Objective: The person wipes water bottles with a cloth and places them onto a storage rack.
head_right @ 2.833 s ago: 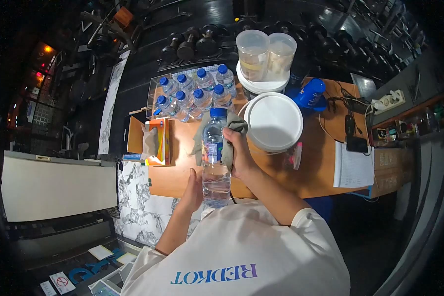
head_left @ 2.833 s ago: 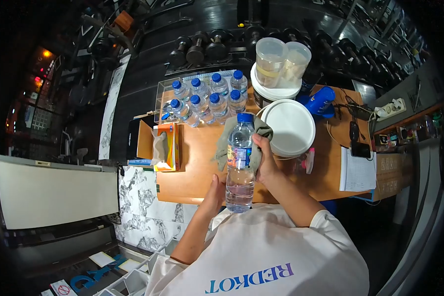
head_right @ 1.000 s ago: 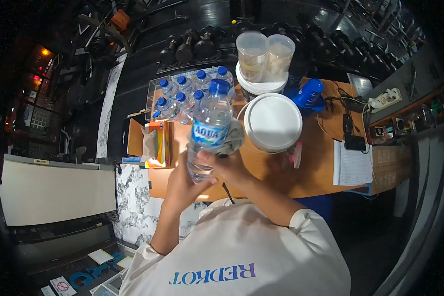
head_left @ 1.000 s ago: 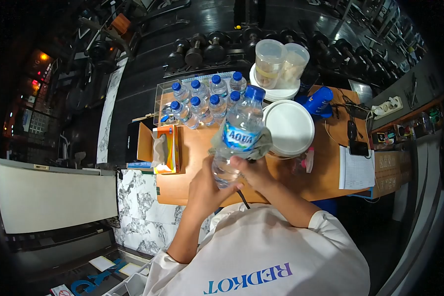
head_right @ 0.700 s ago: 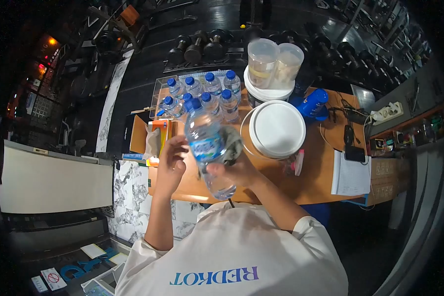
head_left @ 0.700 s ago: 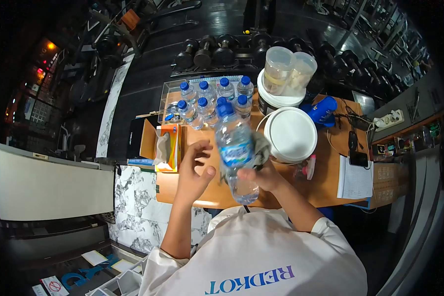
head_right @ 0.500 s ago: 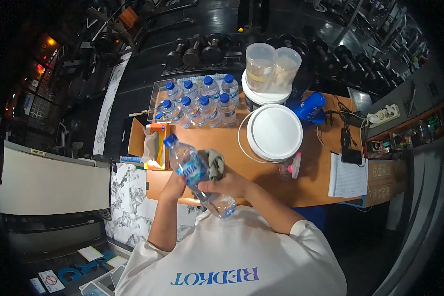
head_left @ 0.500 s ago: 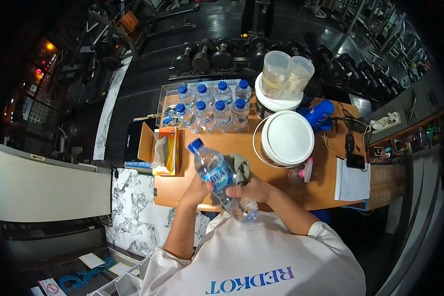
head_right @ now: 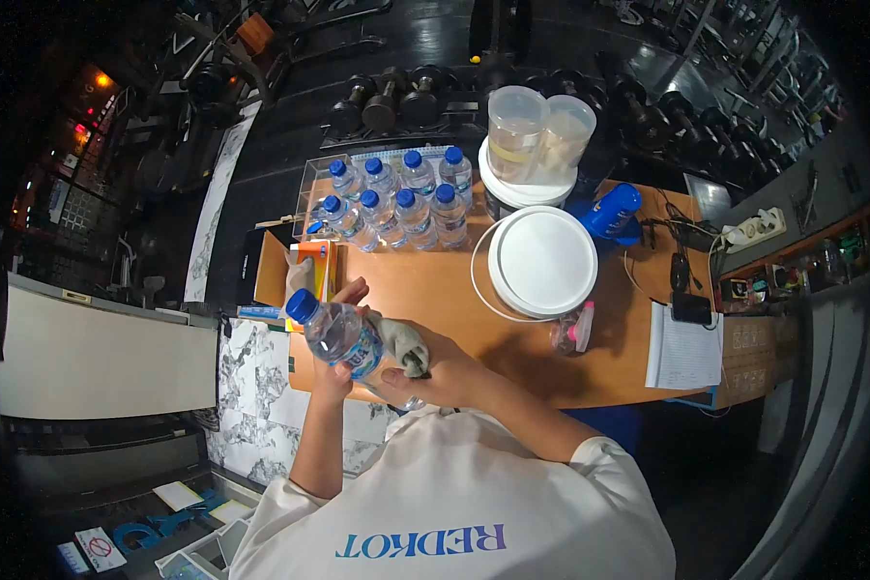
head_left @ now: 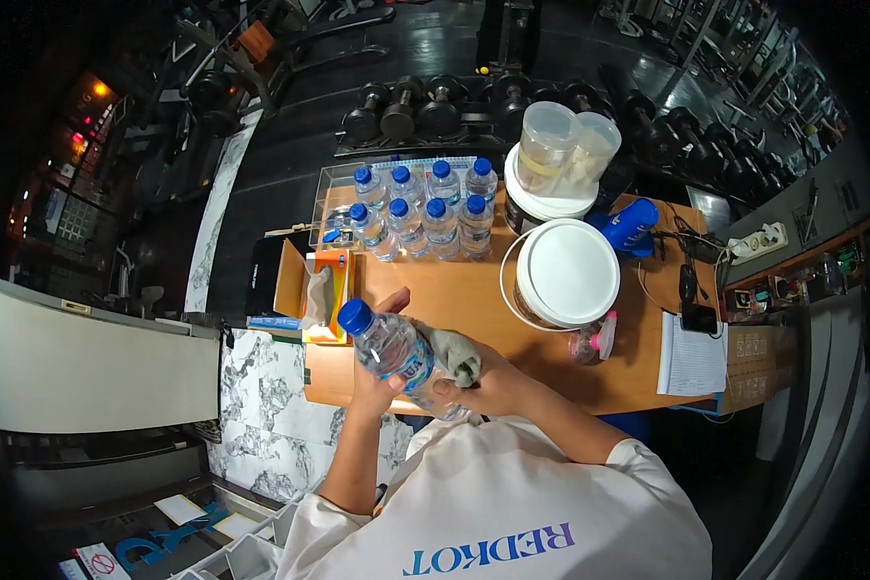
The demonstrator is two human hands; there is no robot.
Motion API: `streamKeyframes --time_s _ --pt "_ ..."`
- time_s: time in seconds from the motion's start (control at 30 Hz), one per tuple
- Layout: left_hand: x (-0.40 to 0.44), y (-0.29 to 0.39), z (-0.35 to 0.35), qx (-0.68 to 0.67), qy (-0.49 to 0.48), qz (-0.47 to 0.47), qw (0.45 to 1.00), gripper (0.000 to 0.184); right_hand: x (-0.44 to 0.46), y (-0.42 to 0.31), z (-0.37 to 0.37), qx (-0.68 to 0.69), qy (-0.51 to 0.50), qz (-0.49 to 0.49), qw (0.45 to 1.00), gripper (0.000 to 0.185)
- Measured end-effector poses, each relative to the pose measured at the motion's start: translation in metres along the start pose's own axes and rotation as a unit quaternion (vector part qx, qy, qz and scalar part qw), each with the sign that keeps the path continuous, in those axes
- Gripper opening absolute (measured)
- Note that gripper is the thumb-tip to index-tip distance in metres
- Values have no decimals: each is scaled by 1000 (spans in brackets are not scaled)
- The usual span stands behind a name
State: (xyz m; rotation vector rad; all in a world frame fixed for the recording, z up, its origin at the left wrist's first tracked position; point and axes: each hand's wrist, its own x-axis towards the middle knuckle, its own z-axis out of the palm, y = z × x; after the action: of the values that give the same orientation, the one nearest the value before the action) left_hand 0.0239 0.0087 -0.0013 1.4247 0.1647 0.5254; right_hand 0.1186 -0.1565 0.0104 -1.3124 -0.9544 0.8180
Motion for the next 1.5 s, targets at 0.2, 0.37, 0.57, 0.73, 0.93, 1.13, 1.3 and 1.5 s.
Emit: streamKeyframes --time_s 0.2,0.37,0.57,0.73,0.93,1.13,1.3,1.5 --pt "-10 -15 -13 -74 55 35 995 80 -15 5 -13 -237 -54 -53 969 60" --pt "-15 -12 -17 -173 108 5 979 77 -20 -8 -22 -110 -107 145 978 48" --pt "-16 -13 -17 -319 64 -58 944 87 -17 -9 -33 43 33 31 998 48" --pt "-15 -16 13 -272 199 -153 929 92 44 -46 -10 -237 33 -286 928 49" --pt "-19 -32 -5 -203 242 -121 941 78 26 -30 26 -440 -47 -296 847 55" --pt "-3 22 -1 -246 371 -138 885 79 -22 15 7 -410 -107 -246 872 54" --pt "-5 19 -5 -293 359 -97 881 86 -28 31 -17 -217 0 -126 968 38" --pt "-1 16 20 -307 244 88 916 95 -19 55 8 221 123 94 963 33"
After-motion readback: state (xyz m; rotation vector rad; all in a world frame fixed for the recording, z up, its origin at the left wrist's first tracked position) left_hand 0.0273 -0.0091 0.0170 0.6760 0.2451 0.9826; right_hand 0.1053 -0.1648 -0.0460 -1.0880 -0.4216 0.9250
